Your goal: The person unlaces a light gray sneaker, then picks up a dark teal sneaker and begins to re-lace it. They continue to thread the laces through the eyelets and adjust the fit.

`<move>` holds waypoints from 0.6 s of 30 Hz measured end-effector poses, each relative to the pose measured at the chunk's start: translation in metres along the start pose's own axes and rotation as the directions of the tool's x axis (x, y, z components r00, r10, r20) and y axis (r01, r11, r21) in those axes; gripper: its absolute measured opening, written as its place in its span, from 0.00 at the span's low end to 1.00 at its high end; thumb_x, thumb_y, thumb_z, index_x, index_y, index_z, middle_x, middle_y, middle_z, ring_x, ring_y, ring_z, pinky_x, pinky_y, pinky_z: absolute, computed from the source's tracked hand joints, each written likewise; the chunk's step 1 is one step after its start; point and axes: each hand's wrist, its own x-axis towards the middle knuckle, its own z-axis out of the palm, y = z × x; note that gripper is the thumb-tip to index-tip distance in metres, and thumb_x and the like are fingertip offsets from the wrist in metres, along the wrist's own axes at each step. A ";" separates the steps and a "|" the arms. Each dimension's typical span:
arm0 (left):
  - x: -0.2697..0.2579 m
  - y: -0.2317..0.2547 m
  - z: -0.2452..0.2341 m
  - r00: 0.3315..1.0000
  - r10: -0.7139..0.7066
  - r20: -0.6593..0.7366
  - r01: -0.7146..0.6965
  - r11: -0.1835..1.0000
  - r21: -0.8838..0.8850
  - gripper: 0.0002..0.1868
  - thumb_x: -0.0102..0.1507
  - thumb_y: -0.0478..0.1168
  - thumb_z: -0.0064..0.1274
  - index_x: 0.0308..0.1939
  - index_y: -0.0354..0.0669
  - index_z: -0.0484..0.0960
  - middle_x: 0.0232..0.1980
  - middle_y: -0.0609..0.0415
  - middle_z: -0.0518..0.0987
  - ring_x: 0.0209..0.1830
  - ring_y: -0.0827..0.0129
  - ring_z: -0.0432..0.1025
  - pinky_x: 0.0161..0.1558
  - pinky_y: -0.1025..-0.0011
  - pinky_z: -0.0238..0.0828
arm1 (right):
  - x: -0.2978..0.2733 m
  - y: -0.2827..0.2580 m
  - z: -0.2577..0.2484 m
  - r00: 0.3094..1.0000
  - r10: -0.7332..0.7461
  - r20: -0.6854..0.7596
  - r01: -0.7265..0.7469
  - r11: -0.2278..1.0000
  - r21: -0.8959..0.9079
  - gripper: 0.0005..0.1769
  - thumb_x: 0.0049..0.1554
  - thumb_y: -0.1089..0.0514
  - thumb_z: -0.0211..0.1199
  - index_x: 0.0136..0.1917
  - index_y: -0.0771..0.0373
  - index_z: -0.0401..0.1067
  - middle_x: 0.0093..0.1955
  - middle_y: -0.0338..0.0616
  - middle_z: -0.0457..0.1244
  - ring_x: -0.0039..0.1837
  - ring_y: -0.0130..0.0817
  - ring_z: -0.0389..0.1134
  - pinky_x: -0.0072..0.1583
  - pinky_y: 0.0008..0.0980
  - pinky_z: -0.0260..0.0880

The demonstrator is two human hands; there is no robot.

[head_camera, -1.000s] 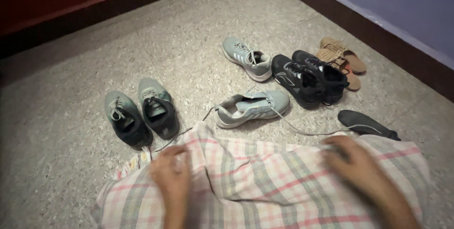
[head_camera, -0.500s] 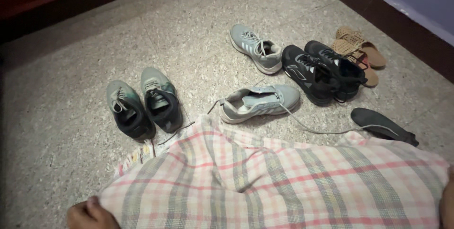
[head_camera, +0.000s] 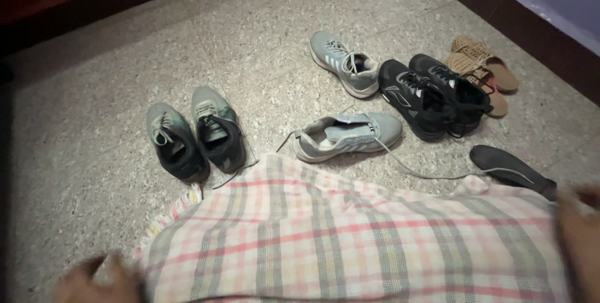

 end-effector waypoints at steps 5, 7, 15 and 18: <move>0.015 0.159 0.043 0.938 0.342 0.047 -0.302 0.879 -0.369 0.09 0.60 0.39 0.64 0.40 0.37 0.86 0.44 0.43 0.82 0.47 0.49 0.75 0.53 0.56 0.68 | 0.001 -0.162 0.048 0.876 -0.228 0.425 0.128 0.959 0.251 0.28 0.56 0.48 0.67 0.65 0.64 0.72 0.65 0.53 0.66 0.64 0.45 0.68 0.60 0.43 0.70; 0.010 0.214 0.063 0.869 0.291 0.400 -0.130 0.915 -0.382 0.10 0.62 0.45 0.61 0.39 0.43 0.88 0.44 0.49 0.84 0.47 0.57 0.77 0.57 0.59 0.69 | -0.017 -0.215 0.072 0.700 -0.226 0.677 0.127 0.973 0.193 0.27 0.55 0.47 0.67 0.65 0.61 0.73 0.67 0.47 0.65 0.66 0.42 0.68 0.65 0.42 0.69; -0.015 0.222 0.154 0.715 0.294 0.634 -0.364 0.931 -0.020 0.06 0.61 0.43 0.57 0.38 0.53 0.88 0.48 0.54 0.83 0.54 0.57 0.76 0.62 0.54 0.64 | -0.094 -0.260 0.156 0.293 -0.471 0.832 0.382 0.855 0.350 0.23 0.54 0.47 0.66 0.59 0.59 0.75 0.59 0.50 0.69 0.62 0.43 0.70 0.63 0.39 0.69; -0.017 0.205 0.175 0.700 0.307 0.645 -0.351 0.934 -0.064 0.07 0.60 0.43 0.56 0.39 0.52 0.86 0.46 0.50 0.81 0.51 0.54 0.75 0.57 0.55 0.66 | -0.103 -0.245 0.170 0.278 -0.451 0.848 0.374 0.864 0.336 0.24 0.55 0.44 0.64 0.59 0.59 0.74 0.60 0.50 0.68 0.63 0.44 0.69 0.64 0.39 0.68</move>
